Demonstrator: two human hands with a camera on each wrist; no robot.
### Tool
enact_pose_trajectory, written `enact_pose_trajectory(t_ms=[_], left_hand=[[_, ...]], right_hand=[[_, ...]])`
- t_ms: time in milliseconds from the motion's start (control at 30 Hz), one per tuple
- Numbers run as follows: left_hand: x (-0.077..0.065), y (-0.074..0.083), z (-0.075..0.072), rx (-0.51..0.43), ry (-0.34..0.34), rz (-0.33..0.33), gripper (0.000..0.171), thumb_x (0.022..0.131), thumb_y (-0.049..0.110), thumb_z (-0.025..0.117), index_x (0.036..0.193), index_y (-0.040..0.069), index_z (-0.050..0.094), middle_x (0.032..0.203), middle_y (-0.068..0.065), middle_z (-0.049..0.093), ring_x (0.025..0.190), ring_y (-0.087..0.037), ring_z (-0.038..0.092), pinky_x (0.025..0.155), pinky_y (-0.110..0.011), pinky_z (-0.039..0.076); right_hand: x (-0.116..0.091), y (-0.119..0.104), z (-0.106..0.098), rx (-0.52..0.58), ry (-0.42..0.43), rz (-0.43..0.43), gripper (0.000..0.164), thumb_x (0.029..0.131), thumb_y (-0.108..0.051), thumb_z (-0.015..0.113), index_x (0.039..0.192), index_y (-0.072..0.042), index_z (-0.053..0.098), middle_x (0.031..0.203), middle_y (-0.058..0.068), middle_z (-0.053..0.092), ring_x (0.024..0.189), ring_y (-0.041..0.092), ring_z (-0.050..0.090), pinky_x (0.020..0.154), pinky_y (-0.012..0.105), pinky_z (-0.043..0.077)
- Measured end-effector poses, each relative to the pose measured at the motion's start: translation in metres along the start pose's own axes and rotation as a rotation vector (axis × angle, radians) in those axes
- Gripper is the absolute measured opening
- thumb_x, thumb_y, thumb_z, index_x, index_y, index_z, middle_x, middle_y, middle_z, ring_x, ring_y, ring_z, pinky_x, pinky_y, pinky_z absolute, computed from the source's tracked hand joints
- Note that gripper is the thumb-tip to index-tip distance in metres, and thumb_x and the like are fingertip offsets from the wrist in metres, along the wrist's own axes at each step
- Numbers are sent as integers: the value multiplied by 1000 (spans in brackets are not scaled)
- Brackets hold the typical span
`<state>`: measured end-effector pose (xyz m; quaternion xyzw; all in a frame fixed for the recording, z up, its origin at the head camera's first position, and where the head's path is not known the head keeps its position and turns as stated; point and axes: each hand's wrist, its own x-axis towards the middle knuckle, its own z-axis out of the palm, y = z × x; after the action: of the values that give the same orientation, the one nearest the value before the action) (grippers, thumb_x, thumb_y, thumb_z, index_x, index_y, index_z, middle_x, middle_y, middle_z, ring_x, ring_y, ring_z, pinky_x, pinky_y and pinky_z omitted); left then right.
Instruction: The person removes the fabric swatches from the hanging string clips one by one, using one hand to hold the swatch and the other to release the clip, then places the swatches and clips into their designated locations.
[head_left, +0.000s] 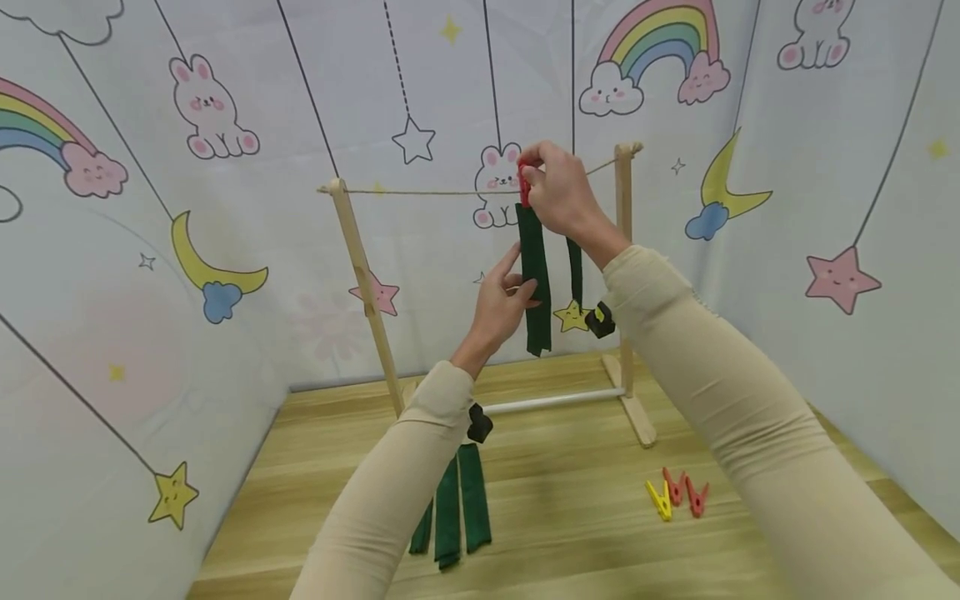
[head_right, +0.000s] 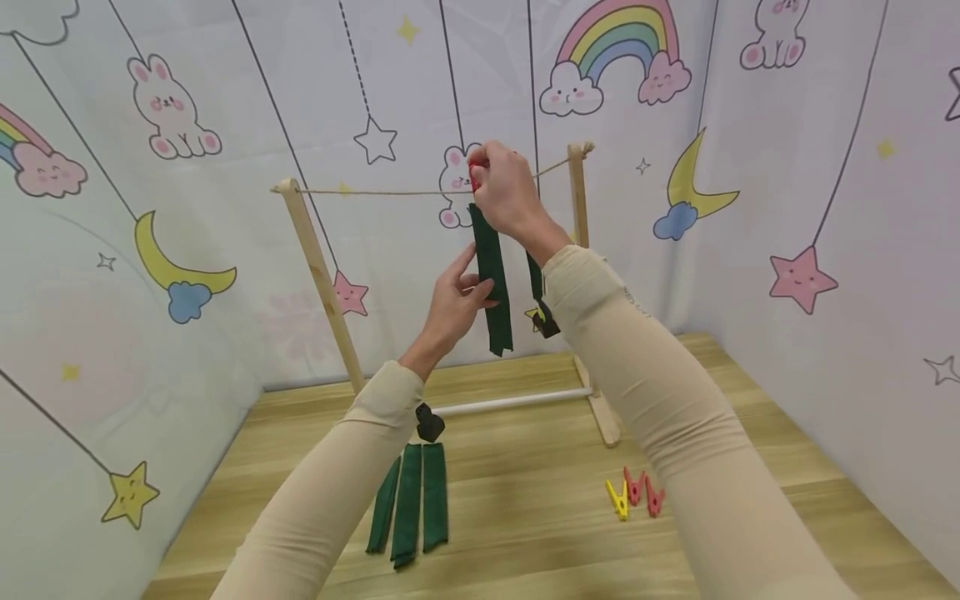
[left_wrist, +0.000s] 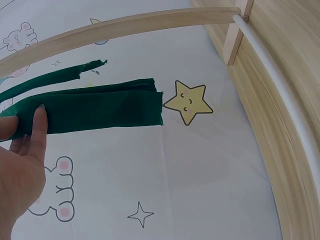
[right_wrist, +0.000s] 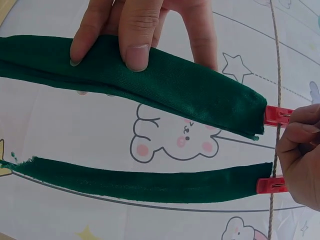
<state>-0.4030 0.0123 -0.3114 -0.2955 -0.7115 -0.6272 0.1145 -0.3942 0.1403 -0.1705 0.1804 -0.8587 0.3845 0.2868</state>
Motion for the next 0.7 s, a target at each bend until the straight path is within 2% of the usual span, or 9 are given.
enact_pose_trajectory(t_ms=[500,700], left_hand=[[-3,0,-6,-2,7,9,67,100,-3,56,159,16,28,94,-21,66,95,-31,71,78,-31,58],[-5,0,-8,-11,8,11,67,100,-3,56,159,15,29,96,-22,66,96,-31,71,78,-31,58]], right_hand=[[6,-1,3,3,128,-49,21,103,-6,53,118,3,65,112,15,66,97,22,60,85,29,53],[10,-3,2,0,166,-43,20,103,-7,55,114,2,68,111,13,69,102,21,60,89,26,51]])
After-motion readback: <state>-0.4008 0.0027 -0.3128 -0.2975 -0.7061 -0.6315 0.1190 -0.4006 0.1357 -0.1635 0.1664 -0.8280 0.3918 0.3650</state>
